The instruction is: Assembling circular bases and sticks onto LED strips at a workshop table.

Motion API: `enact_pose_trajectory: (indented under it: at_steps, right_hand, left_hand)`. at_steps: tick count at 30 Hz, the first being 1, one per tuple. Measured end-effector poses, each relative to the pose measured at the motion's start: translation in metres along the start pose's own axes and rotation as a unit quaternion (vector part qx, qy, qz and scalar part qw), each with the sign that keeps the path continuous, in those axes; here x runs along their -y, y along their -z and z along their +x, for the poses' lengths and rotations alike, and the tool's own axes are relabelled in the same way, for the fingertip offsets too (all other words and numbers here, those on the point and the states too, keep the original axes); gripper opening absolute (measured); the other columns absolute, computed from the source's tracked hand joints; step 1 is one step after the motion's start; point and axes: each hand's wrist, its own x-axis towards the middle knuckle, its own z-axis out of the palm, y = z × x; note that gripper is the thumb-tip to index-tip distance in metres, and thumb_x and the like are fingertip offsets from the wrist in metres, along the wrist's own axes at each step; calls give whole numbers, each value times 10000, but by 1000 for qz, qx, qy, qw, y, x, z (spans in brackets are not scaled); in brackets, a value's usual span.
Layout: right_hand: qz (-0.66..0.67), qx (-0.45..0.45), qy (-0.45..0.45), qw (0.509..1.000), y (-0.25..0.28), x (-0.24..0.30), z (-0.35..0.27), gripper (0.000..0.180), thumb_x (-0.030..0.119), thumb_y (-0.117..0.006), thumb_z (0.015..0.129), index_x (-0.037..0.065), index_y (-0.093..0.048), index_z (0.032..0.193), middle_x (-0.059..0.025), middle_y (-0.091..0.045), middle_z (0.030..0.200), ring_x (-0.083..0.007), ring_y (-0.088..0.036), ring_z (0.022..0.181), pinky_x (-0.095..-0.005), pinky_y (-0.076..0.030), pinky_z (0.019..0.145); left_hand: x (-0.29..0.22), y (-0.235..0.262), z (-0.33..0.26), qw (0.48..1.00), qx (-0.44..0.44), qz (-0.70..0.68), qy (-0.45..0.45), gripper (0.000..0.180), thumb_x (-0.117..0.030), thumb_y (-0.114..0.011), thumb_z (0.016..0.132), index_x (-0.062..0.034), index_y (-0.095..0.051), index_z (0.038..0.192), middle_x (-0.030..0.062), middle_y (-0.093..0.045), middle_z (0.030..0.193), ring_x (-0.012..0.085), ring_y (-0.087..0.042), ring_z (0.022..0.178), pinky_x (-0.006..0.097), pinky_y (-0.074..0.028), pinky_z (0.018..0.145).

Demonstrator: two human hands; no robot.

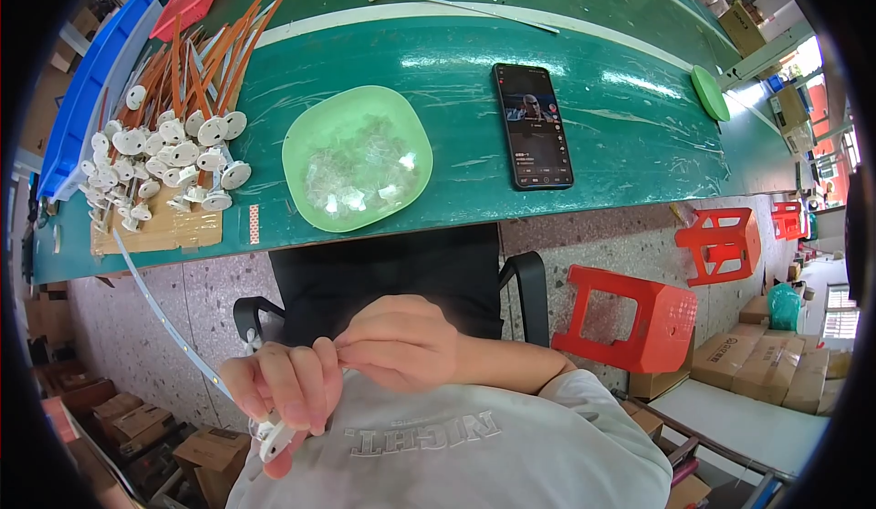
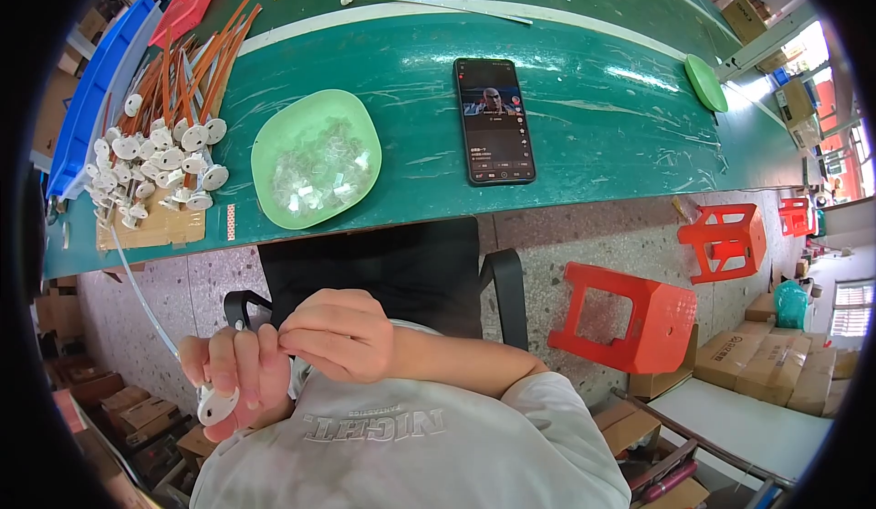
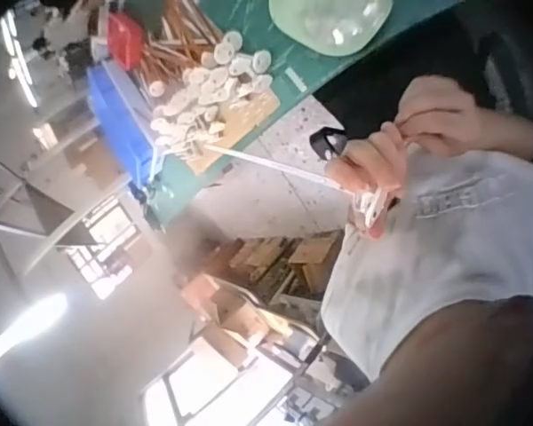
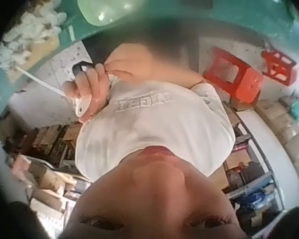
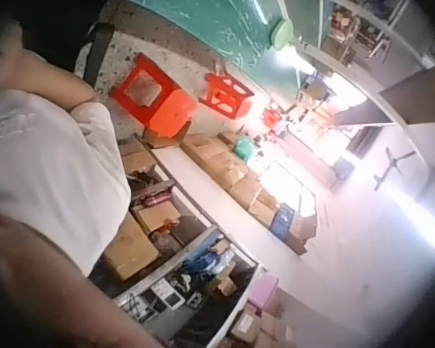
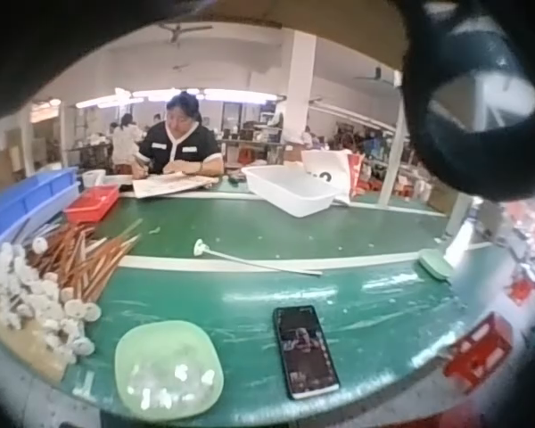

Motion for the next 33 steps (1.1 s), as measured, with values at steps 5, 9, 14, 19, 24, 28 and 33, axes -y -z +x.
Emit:
enact_pose_trajectory:
  at_steps: [5, 9, 14, 19, 24, 28, 33]
  right_hand:
    - [-31, -20, 16, 999, 1, 2, -1, 247, -29, -786, 680, -40, -683, 903, -142, -673, 919, -237, -643, 661, -294, -525, 532]
    - [-51, -10, 25, 998, 2, 2, -1, 268, -28, -786, 663, -42, -680, 909, -139, -673, 914, -235, -645, 660, -286, -521, 529]
    - [-45, -1, 7, 999, 2, 4, 2, 268, -57, -756, 646, -50, -668, 900, -145, -670, 883, -242, -650, 663, -293, -524, 524]
    - [-31, 15, -36, 999, 17, 9, 7, 255, -96, -710, 644, -59, -660, 892, -156, -666, 855, -257, -650, 651, -310, -536, 535]
    - [-68, 23, -73, 995, 37, 16, 10, 194, -80, -723, 682, -61, -644, 858, -152, -644, 805, -260, -623, 628, -315, -524, 526]
    - [-98, 51, -115, 987, 50, 21, 12, 192, -135, -679, 699, -69, -632, 873, -154, -660, 820, -258, -646, 640, -316, -534, 578]
    - [-117, 47, -109, 986, 50, 19, 13, 195, -142, -678, 707, -57, -622, 874, -147, -660, 809, -251, -644, 646, -309, -532, 579]
  left_hand:
    - [1, 5, 0, 999, 27, -5, 18, 464, -281, -871, 753, -199, -513, 1036, -22, -628, 989, 87, -577, 724, 315, -347, 780]
    - [3, 5, -2, 999, -1, -28, 19, 479, -280, -873, 749, -199, -510, 1050, -19, -626, 991, 90, -575, 730, 317, -348, 787]
    - [4, 5, 1, 999, 30, 37, -3, 535, -279, -865, 753, -211, -503, 1142, -43, -623, 1039, 100, -566, 784, 331, -339, 810]
    - [9, 5, -5, 996, 21, 85, -8, 622, -293, -864, 750, -239, -486, 1240, -65, -609, 1112, 147, -554, 894, 365, -332, 842]
    - [21, 16, -14, 991, -17, 128, 19, 636, -289, -852, 761, -234, -494, 1284, -56, -577, 1198, 188, -544, 994, 397, -332, 895]
    - [28, 28, -21, 986, -53, 153, 38, 632, -53, -806, 742, -52, -501, 1295, 207, -503, 1338, 326, -602, 1082, 385, -463, 832]
    - [44, 35, -16, 968, -62, 234, 60, 618, -41, -811, 726, -32, -532, 1277, 251, -490, 1320, 323, -587, 1103, 408, -481, 920]
